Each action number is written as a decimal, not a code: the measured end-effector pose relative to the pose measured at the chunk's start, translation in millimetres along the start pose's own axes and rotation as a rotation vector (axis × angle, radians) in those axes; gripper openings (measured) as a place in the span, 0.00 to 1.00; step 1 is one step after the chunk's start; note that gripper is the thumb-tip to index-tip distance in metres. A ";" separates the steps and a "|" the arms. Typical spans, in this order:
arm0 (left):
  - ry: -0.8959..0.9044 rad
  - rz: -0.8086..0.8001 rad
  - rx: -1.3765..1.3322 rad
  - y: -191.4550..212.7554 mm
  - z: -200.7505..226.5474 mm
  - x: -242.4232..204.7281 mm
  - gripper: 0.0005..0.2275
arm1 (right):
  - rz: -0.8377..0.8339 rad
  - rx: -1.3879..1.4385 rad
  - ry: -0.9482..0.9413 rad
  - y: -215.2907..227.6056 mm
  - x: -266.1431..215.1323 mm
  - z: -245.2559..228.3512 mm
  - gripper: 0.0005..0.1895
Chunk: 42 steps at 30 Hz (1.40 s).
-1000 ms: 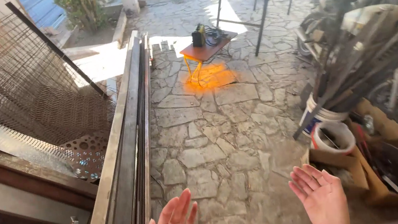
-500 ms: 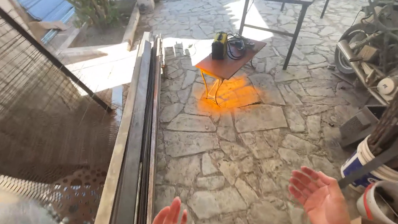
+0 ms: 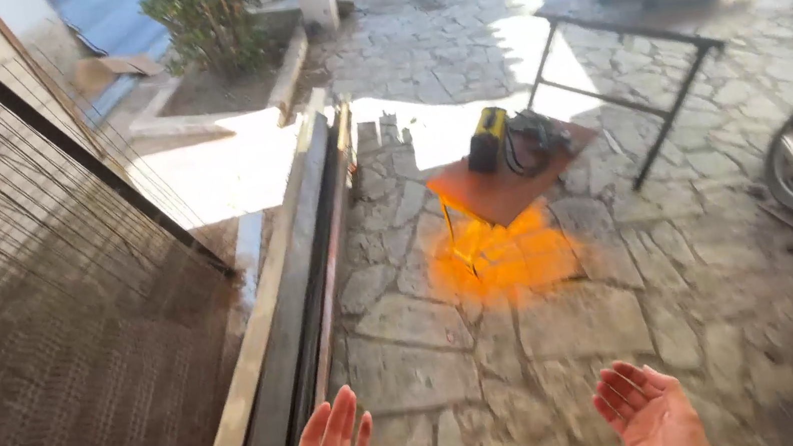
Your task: Moving a welding machine and its cables from an outdoor workbench to an indoor storage counter.
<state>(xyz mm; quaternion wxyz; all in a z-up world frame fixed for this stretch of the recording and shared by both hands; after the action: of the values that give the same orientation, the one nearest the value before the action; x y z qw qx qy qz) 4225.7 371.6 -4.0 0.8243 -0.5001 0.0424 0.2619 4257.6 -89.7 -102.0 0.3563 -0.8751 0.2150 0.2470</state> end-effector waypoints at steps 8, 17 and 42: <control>-0.108 -0.455 -0.246 -41.5 -7.0 191.7 0.29 | -0.195 -0.067 -0.009 -255.2 110.5 -59.4 0.19; -0.157 -0.320 -0.048 -49.9 -33.2 477.9 0.30 | -0.202 -0.026 -0.054 -394.4 324.6 -49.9 0.19; 0.140 -0.785 -0.169 -551.3 -207.8 1004.0 0.27 | 0.033 0.087 0.118 -739.9 769.3 -260.5 0.18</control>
<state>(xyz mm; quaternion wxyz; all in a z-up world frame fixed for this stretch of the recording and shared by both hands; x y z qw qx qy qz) 5389.6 386.7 1.9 0.8129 -0.5607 -0.1172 -0.1046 5343.3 49.7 -7.0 0.3764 -0.8682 0.2606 0.1912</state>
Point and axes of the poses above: each hand's wrist, its own x-axis towards the middle knuckle, its own y-axis out of the back of the hand, z = x × y, the point moved 9 cm from there along x, towards the middle knuckle, and after that the axes turned 9 degrees about -y, right-handed, at the moved point
